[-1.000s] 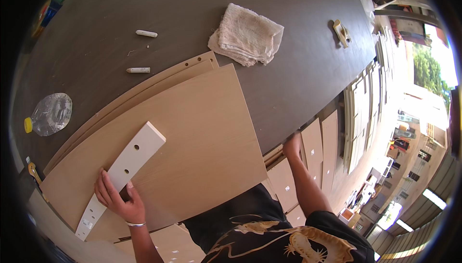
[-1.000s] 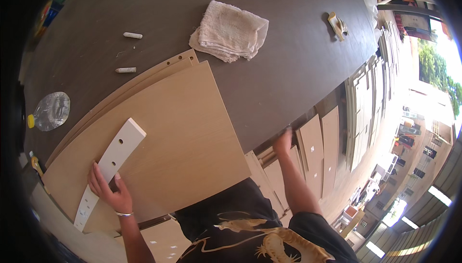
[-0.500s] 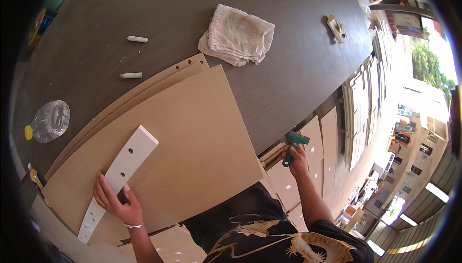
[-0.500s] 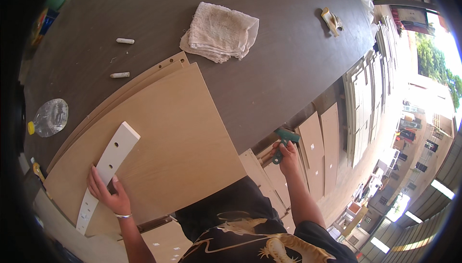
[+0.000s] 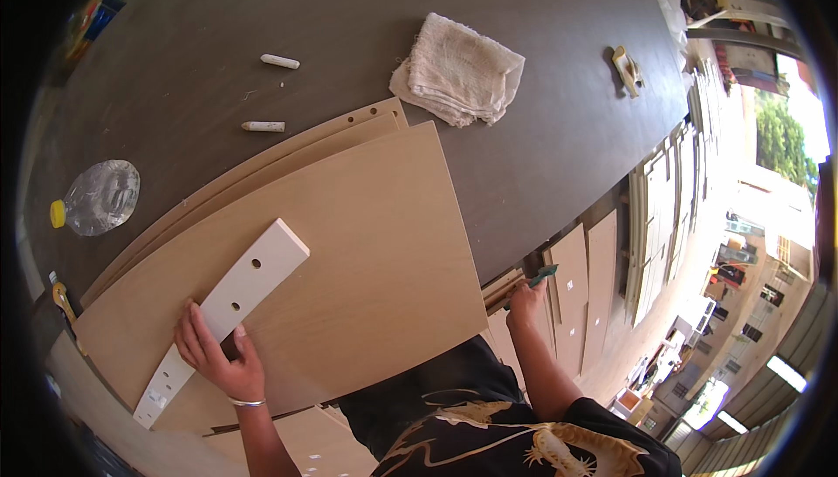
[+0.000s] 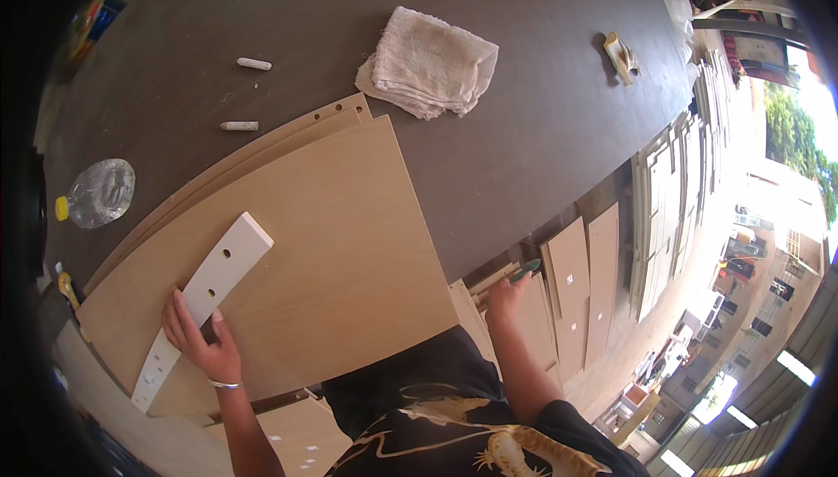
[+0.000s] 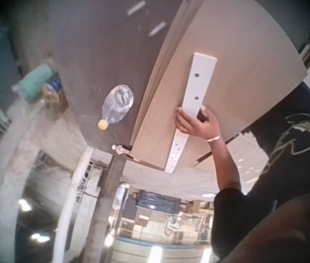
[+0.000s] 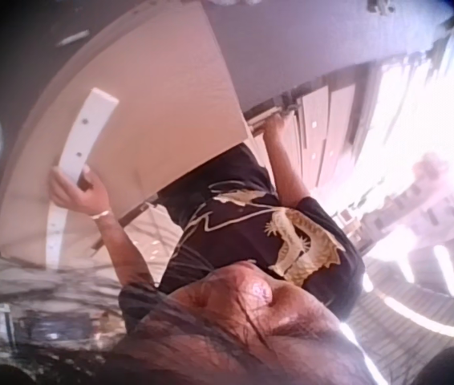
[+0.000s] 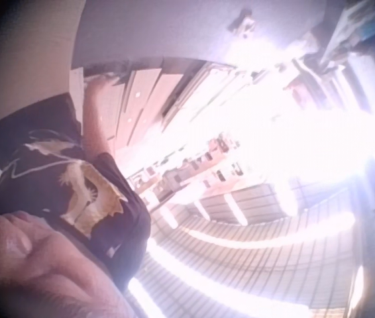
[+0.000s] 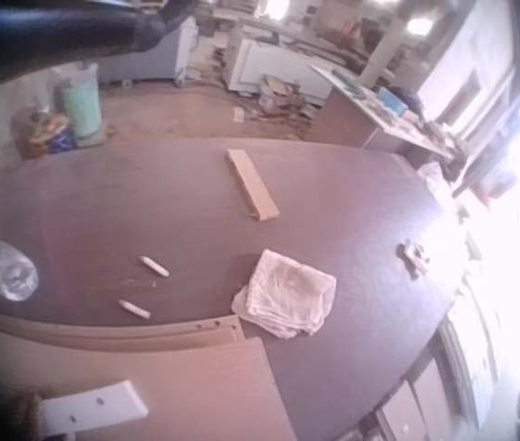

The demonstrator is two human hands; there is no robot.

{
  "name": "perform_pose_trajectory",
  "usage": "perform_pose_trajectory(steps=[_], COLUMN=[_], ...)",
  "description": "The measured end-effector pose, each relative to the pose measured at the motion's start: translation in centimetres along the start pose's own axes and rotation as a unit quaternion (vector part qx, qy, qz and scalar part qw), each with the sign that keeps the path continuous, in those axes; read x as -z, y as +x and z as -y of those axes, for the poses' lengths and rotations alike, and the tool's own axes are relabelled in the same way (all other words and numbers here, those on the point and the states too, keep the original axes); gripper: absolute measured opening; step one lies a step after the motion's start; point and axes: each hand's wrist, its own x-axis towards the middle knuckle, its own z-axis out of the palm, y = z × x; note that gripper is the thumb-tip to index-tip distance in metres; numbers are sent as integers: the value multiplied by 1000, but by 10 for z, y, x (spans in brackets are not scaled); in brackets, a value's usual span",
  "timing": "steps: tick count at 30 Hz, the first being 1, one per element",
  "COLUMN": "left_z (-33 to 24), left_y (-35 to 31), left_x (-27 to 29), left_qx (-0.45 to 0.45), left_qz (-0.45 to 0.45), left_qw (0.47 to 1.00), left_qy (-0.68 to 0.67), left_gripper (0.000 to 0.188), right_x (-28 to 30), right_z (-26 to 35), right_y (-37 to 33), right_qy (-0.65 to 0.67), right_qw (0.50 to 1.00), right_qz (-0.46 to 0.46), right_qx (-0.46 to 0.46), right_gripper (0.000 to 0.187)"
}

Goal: The person scrapes a white wooden strip with a blue scraper, wipes it with a cloth, and rubs a white stick into the holes. The person repeats scraping and wiping on the same strip while working at a table in a workshop.

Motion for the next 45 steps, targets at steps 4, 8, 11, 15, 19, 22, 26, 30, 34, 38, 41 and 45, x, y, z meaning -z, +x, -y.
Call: perform_pose_trajectory(steps=[4,8,11,15,19,22,26,30,34,38,41,45], left_z=[0,1,0,0,0,0,-1,-1,-4,-5,-6,-5], left_y=[0,2,1,1,1,1,2,3,4,5,3,2], left_x=[0,0,1,1,1,1,1,1,1,3,3,5], left_qx=[-9,-9,-9,-7,-5,-1,-8,-3,4,18,14,-4], left_qz=[-2,-5,3,1,2,3,-3,-17,-19,-10,-2,5], left_qw=[1000,1000,1000,1000,1000,1000,1000,1000,1000,999,999,999], left_qy=[-3,0,-3,-5,-1,-4,-11,-13,-22,-32,-34,-32], left_gripper=[65,66,65,65,65,65,65,65,64,61,56,51], right_x=[-6,-12,-20,-25,-4,11,20,47,95,93,58,2], right_z=[-21,-23,-15,-13,-17,-15,-21,-29,20,143,229,286], right_y=[7,10,6,-8,-16,-18,-28,-28,-14,-30,-64,-100], right_qy=[-274,-48,-153,-243,-320,-257,-288,-484,-215,-23,-32,-22], right_qw=[944,994,968,961,942,953,916,849,974,970,948,884], right_qz=[-15,-96,-47,34,52,-34,130,202,48,84,165,391], right_qx=[184,20,192,124,85,157,249,57,-55,225,270,255], right_gripper=[71,75,83,92,89,86,87,75,53,32,24,28])
